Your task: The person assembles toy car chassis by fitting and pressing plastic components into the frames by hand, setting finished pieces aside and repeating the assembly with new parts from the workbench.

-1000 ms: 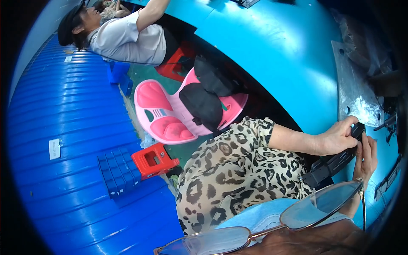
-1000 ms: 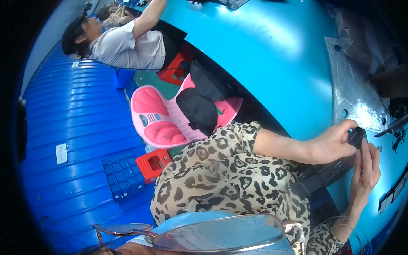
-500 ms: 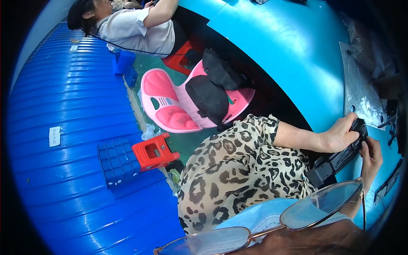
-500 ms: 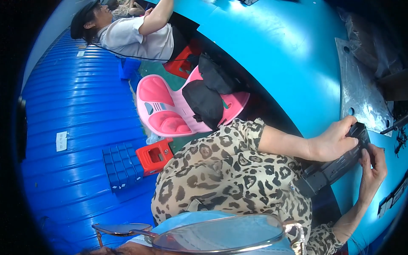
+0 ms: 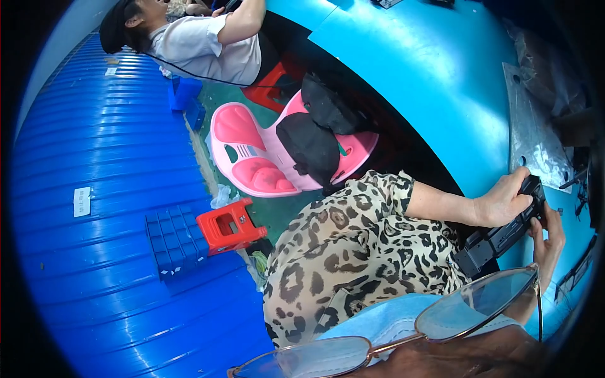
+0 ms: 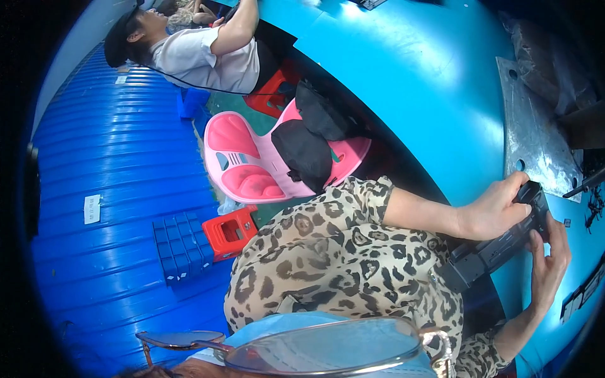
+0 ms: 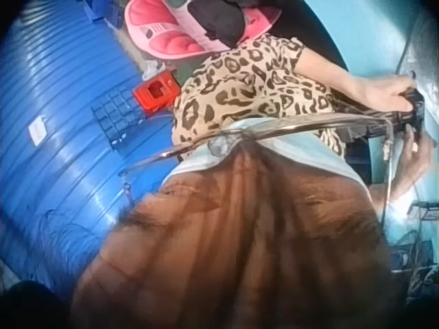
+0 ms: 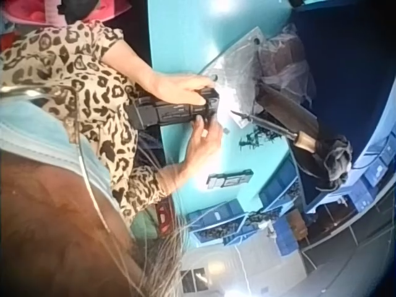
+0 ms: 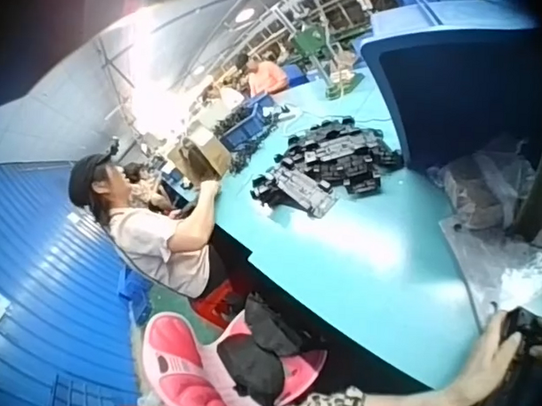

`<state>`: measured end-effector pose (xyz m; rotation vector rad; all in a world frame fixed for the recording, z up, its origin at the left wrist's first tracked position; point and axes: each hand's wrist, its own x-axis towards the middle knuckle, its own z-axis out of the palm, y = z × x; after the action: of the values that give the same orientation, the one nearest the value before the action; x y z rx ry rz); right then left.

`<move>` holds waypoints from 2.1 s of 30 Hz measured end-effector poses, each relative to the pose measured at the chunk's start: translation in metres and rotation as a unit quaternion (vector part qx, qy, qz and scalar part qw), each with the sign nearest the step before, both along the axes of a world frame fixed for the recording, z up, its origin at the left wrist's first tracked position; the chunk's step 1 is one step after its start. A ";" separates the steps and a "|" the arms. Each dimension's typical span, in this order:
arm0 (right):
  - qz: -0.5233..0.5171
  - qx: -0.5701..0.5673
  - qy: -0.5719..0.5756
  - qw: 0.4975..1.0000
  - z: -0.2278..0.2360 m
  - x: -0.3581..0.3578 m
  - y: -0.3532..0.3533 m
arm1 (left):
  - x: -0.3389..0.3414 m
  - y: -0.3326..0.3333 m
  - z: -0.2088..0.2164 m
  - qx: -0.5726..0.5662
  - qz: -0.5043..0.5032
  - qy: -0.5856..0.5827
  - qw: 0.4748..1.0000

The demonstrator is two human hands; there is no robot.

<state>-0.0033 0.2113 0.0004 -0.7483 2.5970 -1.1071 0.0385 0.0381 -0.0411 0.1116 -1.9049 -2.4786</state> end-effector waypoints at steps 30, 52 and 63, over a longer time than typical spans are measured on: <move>0.040 -0.014 0.096 0.994 -0.017 -0.010 -0.003 | -0.009 0.003 -0.028 -0.053 -0.019 -0.054 0.997; 0.068 -0.081 0.050 0.993 -0.039 -0.020 0.002 | -0.005 -0.004 -0.007 0.058 -0.057 -0.078 0.994; 0.092 -0.060 0.121 0.987 -0.038 -0.018 0.001 | -0.006 -0.004 -0.009 0.037 -0.056 -0.078 0.995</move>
<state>-0.0209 0.2119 -0.0375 -1.1927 2.6001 -1.1895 0.0330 0.0337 -0.0505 0.2091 -1.9264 -2.6893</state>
